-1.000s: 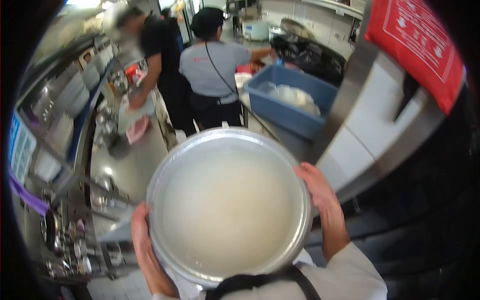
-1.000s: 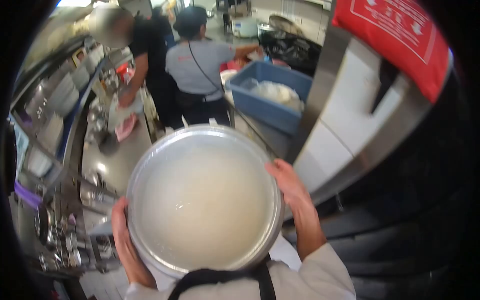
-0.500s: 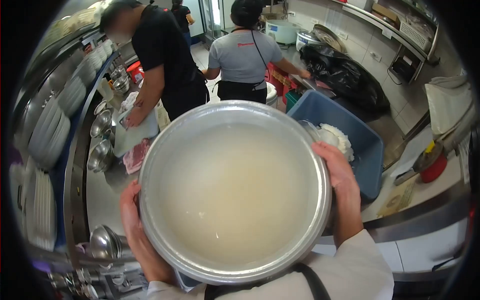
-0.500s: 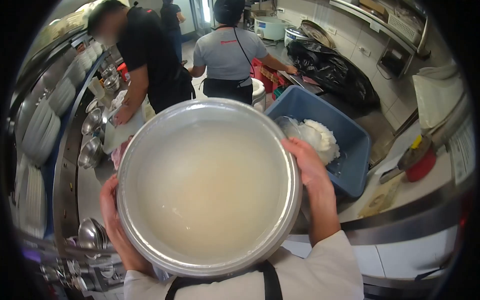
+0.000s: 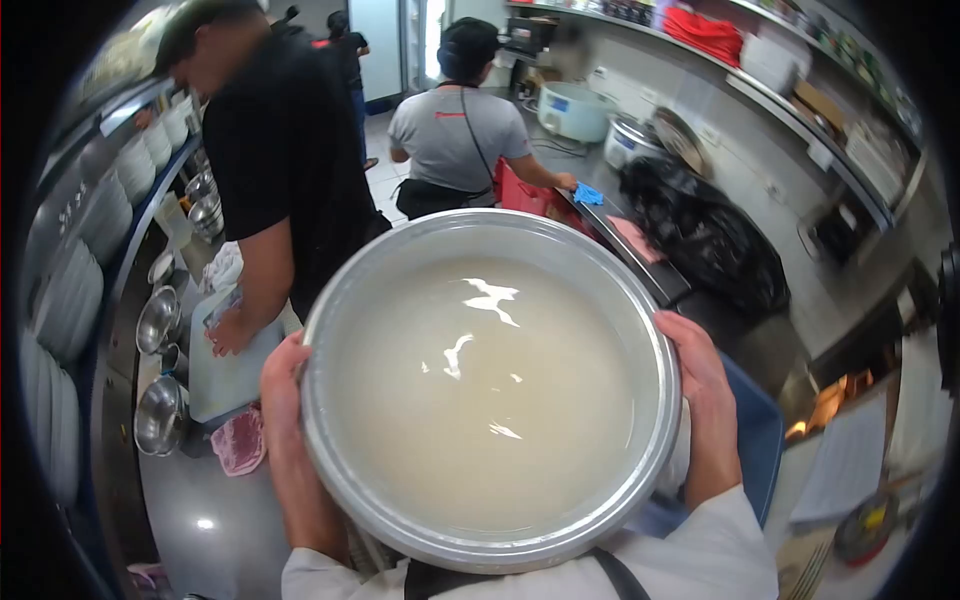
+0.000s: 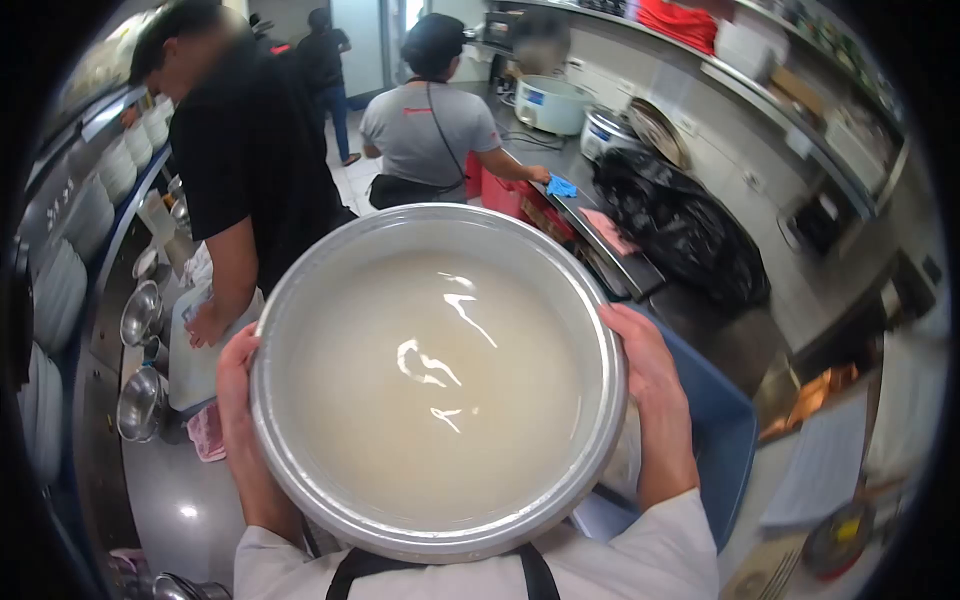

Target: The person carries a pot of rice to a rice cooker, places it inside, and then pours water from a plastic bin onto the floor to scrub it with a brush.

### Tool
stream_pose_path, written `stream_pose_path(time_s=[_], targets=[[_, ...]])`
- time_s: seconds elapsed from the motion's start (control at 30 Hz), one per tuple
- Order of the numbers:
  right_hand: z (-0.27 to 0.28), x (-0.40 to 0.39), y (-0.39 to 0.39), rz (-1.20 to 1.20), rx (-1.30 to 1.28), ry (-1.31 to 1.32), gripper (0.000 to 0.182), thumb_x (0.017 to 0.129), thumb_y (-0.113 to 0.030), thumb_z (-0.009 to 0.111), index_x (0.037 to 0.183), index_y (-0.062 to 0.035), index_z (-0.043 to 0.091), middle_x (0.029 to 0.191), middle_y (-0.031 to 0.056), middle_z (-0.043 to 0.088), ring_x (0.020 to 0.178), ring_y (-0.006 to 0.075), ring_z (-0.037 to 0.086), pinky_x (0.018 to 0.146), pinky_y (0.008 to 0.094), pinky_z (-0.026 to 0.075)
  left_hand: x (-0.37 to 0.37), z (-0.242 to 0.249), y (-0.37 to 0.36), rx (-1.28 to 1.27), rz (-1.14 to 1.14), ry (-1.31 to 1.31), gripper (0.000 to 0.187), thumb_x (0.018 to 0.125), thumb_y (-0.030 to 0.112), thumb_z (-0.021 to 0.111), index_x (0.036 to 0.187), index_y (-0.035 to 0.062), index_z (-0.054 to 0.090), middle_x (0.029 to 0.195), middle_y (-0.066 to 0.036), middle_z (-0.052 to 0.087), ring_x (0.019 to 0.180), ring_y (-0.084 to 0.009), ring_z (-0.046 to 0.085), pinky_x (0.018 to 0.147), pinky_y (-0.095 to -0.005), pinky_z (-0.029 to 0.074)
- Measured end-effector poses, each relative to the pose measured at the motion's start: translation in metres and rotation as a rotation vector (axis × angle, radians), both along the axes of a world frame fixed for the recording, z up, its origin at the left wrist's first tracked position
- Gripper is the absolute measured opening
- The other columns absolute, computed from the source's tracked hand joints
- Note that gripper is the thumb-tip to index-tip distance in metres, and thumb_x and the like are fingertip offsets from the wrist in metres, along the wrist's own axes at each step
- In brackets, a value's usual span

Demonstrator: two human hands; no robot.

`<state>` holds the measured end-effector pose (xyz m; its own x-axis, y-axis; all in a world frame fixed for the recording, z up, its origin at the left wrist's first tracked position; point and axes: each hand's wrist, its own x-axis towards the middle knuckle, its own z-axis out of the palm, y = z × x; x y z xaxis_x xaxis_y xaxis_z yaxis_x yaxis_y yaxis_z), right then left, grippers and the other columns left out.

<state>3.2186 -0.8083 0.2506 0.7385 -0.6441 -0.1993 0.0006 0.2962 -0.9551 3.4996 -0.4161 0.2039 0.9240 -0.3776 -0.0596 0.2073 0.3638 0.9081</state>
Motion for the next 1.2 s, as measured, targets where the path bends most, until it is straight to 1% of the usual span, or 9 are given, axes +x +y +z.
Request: stream_pose_path(time_s=[0.1,0.23,0.3,0.4,0.57,0.7,0.97,1.1,1.2], targets=[[-0.014,0.054,-0.054,0.001,0.046,0.023,0.021,0.094,-0.014,0.056,0.107,0.0007,0.061,0.098,0.0093,0.067,0.086,0.0161,0.065,0.078,0.0285,0.053,0.033,0.01,-0.051,0.195,0.138,-0.136,0.034,0.081,0.012,0.055,0.11,-0.0037,0.063,0.094,-0.005,0.065,0.084,-0.0113,0.06,0.076,-0.0241,0.047],[-0.028,0.109,-0.099,0.009,0.028,0.154,0.023,0.095,-0.015,0.053,0.11,0.001,0.061,0.1,0.0106,0.067,0.088,0.0187,0.066,0.079,0.0307,0.054,0.105,-0.005,-0.114,0.109,-0.026,-0.061,0.032,0.082,0.01,0.057,0.108,-0.007,0.062,0.092,-0.008,0.066,0.081,-0.0117,0.061,0.073,-0.0248,0.048],[-0.027,0.147,-0.113,-0.144,0.201,0.142,0.024,0.097,-0.018,0.052,0.111,0.0005,0.061,0.102,0.0109,0.067,0.09,0.0198,0.066,0.08,0.0318,0.054,0.149,-0.017,-0.151,0.091,-0.043,-0.042,0.032,0.081,0.012,0.058,0.105,-0.0087,0.061,0.09,-0.01,0.066,0.079,-0.0125,0.062,0.071,-0.0249,0.048],[-0.038,0.178,-0.15,-0.236,0.109,0.157,0.026,0.098,-0.02,0.051,0.111,0.0002,0.061,0.104,0.0113,0.067,0.092,0.0205,0.066,0.081,0.0327,0.054,0.206,-0.043,-0.201,-0.002,-0.11,-0.004,0.033,0.08,0.014,0.059,0.104,-0.0089,0.061,0.088,-0.011,0.066,0.078,-0.014,0.062,0.072,-0.0254,0.049],[-0.047,0.228,-0.215,-0.32,0.047,0.15,0.027,0.098,-0.022,0.052,0.11,0.0002,0.061,0.105,0.0102,0.066,0.093,0.0193,0.065,0.083,0.0324,0.053,0.289,-0.066,-0.307,0.106,-0.13,-0.16,0.033,0.08,0.016,0.06,0.102,-0.0087,0.061,0.087,-0.013,0.068,0.081,-0.0156,0.064,0.074,-0.029,0.05],[-0.061,0.248,-0.27,-0.355,0.025,0.177,0.025,0.097,-0.021,0.053,0.109,0.0005,0.06,0.1,0.009,0.066,0.089,0.0186,0.064,0.08,0.0314,0.052,0.345,-0.061,-0.376,0.159,-0.315,-0.148,0.029,0.083,0.014,0.059,0.104,-0.0069,0.063,0.085,-0.01,0.069,0.074,-0.0133,0.064,0.067,-0.0256,0.05],[-0.051,0.332,-0.373,-0.34,-0.021,0.187,0.024,0.098,-0.02,0.052,0.107,0.0013,0.06,0.1,0.0093,0.065,0.09,0.0174,0.063,0.079,0.0303,0.052,0.434,-0.056,-0.502,0.155,-0.302,-0.032,0.032,0.083,0.015,0.059,0.105,-0.0072,0.063,0.086,-0.01,0.068,0.076,-0.013,0.064,0.068,-0.0242,0.05],[-0.055,0.371,-0.411,-0.482,-0.004,0.138,0.025,0.098,-0.02,0.053,0.109,0.0016,0.059,0.101,0.0092,0.065,0.09,0.0181,0.063,0.081,0.0322,0.052,0.493,-0.053,-0.564,0.18,-0.361,-0.106,0.034,0.083,0.016,0.059,0.108,-0.0073,0.063,0.088,-0.011,0.068,0.077,-0.0131,0.064,0.07,-0.025,0.05],[-0.065,0.393,-0.433,-0.581,0.038,0.159,0.026,0.097,-0.021,0.054,0.109,0.0014,0.059,0.101,0.0095,0.065,0.09,0.0186,0.063,0.081,0.0315,0.052,0.533,-0.041,-0.605,0.118,-0.476,-0.028,0.037,0.082,0.016,0.058,0.11,-0.0071,0.062,0.088,-0.012,0.068,0.079,-0.0148,0.064,0.073,-0.0277,0.05]])
